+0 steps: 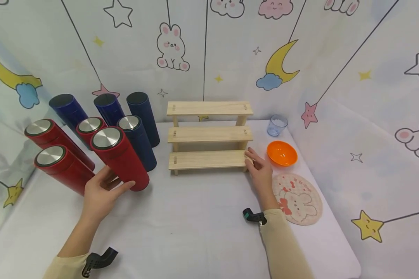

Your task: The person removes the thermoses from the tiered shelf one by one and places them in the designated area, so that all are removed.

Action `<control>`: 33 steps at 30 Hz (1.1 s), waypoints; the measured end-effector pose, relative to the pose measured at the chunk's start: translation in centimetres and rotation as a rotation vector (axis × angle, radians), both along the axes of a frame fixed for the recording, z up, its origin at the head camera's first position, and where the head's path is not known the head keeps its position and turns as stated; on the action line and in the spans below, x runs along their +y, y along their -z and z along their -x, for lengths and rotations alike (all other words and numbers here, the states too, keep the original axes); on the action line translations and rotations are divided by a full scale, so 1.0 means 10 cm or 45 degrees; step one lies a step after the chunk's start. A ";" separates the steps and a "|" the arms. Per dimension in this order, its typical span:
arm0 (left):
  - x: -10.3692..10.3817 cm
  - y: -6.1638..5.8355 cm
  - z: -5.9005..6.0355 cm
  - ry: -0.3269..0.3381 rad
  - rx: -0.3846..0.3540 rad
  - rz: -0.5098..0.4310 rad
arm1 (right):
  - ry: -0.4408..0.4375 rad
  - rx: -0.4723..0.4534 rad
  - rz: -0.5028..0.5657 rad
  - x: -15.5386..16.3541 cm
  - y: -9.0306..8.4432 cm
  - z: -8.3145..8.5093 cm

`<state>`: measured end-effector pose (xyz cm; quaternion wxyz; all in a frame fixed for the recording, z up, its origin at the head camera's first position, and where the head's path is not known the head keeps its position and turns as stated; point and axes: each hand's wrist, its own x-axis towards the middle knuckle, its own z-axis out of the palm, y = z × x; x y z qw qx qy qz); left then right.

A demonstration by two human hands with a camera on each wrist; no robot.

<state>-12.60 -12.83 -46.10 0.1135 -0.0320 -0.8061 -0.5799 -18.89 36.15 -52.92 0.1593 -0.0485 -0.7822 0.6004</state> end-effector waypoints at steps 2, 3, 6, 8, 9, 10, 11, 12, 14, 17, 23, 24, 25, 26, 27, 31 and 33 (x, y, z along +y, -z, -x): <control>-0.03 0.05 -0.02 -0.014 -0.026 -0.007 | 0.002 -0.006 0.002 0.00 -0.01 0.00; -0.05 0.06 -0.03 -0.019 -0.041 -0.014 | 0.005 -0.009 0.006 0.01 -0.01 0.00; -0.08 0.11 -0.04 -0.029 -0.088 -0.042 | 0.002 -0.019 0.016 0.01 -0.04 0.01; -0.10 0.14 -0.05 -0.032 -0.113 -0.066 | -0.002 -0.031 0.023 0.01 -0.06 0.02; -0.10 0.16 -0.06 -0.031 -0.124 -0.072 | -0.001 -0.038 0.024 0.01 -0.07 0.01; -0.11 0.18 -0.06 -0.029 -0.134 -0.076 | 0.001 -0.044 0.023 0.02 -0.09 0.00; -0.12 0.20 -0.06 -0.027 -0.142 -0.075 | 0.007 -0.049 0.024 0.02 -0.10 -0.01; -0.13 0.23 -0.05 -0.021 -0.147 -0.069 | 0.011 -0.049 0.025 0.03 -0.11 -0.02; -0.12 0.29 -0.04 -0.011 -0.151 -0.061 | 0.022 -0.036 0.017 0.06 -0.12 -0.04; -0.11 0.36 -0.04 0.003 -0.142 -0.048 | 0.022 -0.007 0.006 0.11 -0.10 -0.06; -0.13 0.45 -0.06 -0.023 -0.165 -0.055 | 0.017 -0.012 0.005 0.14 -0.04 -0.09; -0.13 0.45 -0.06 -0.030 -0.174 -0.057 | 0.022 -0.014 0.003 0.14 -0.05 -0.10; -0.13 0.46 -0.06 -0.035 -0.181 -0.063 | 0.023 -0.015 -0.001 0.13 -0.06 -0.09; -0.14 0.46 -0.06 -0.041 -0.185 -0.063 | 0.023 -0.015 -0.004 0.13 -0.07 -0.09; -0.14 0.46 -0.06 -0.047 -0.187 -0.068 | 0.022 -0.017 -0.006 0.12 -0.08 -0.08; -0.16 0.45 -0.08 -0.076 -0.193 -0.055 | 0.002 -0.025 -0.004 0.09 -0.11 -0.06; -0.17 0.47 -0.10 -0.082 -0.189 -0.023 | -0.004 -0.038 0.011 0.08 -0.10 -0.06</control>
